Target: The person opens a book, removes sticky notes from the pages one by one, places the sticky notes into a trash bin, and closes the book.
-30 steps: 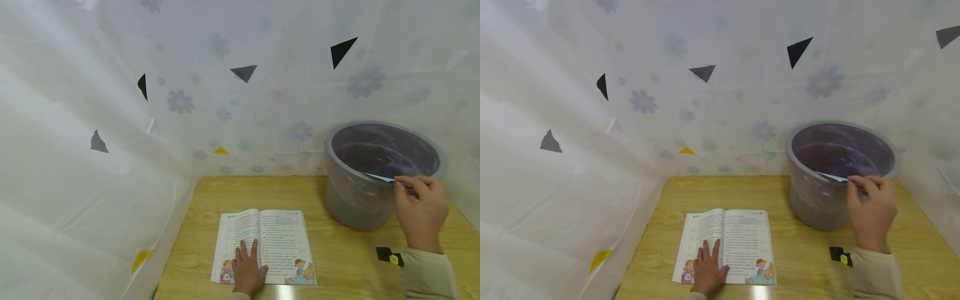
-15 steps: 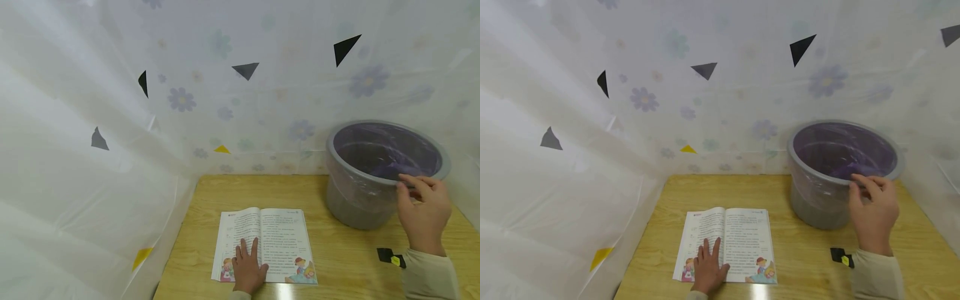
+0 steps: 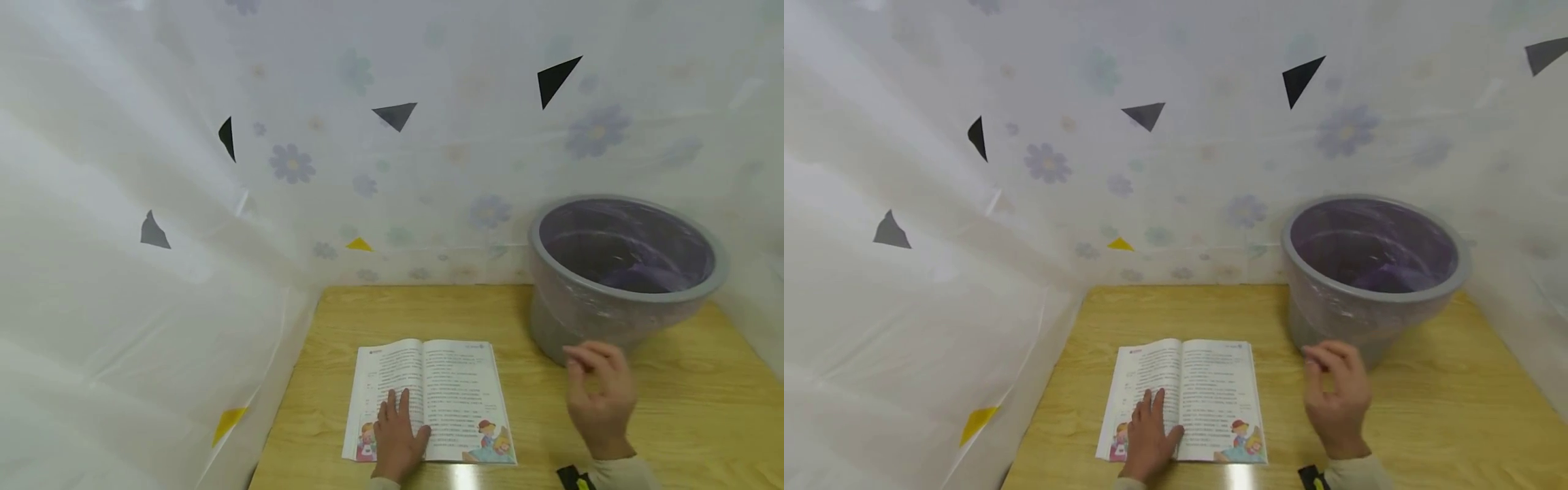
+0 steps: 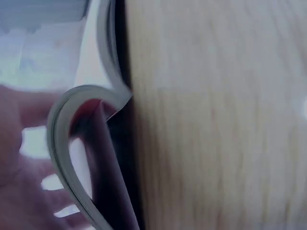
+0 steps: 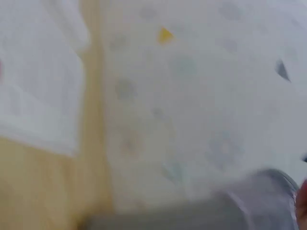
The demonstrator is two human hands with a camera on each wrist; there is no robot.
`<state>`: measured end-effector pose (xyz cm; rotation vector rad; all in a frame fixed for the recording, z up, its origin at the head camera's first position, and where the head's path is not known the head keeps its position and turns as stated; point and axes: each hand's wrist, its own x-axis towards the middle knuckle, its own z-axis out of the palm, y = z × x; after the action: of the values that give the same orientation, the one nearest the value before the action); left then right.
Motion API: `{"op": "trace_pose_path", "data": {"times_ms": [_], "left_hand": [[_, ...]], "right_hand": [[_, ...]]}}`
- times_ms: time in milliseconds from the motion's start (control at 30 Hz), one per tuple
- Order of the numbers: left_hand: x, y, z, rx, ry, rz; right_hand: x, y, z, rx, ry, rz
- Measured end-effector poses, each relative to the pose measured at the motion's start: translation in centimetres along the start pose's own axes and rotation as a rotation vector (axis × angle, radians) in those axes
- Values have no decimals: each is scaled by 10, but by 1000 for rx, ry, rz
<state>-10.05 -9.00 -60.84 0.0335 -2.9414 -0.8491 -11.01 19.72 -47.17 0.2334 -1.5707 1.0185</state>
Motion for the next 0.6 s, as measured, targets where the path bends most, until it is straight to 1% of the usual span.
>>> {"op": "trace_pose_path", "data": {"times_ms": [33,100,167,200,267,333,400,433,500,600], "left_hand": [[2,-3,-4,-21,47,-10],[6,-10,-13,-55,139,-64],[9,-19,-21,-77,190,-157],[10,-24,-24,-66,203,-204],[9,-32,-29,-50,164,-304],[8,-38,-30,-31,110,-357],[7,-41,-28,-18,69,-365],[7,-40,-27,-14,55,-357],[10,-38,-26,-2,60,-333],[15,-31,-26,27,82,-306]], "right_hand": [[-13,0,7,23,-110,6],[-37,-1,23,30,-345,38],[-59,-5,38,24,-568,105],[-69,-7,46,18,-664,139],[-87,-12,59,8,-851,212],[-102,-18,69,21,-1011,292],[-115,-22,76,22,-1135,357],[-120,-23,78,20,-1177,387],[-129,-25,83,29,-1223,425],[-139,-25,90,34,-1254,453]]}}
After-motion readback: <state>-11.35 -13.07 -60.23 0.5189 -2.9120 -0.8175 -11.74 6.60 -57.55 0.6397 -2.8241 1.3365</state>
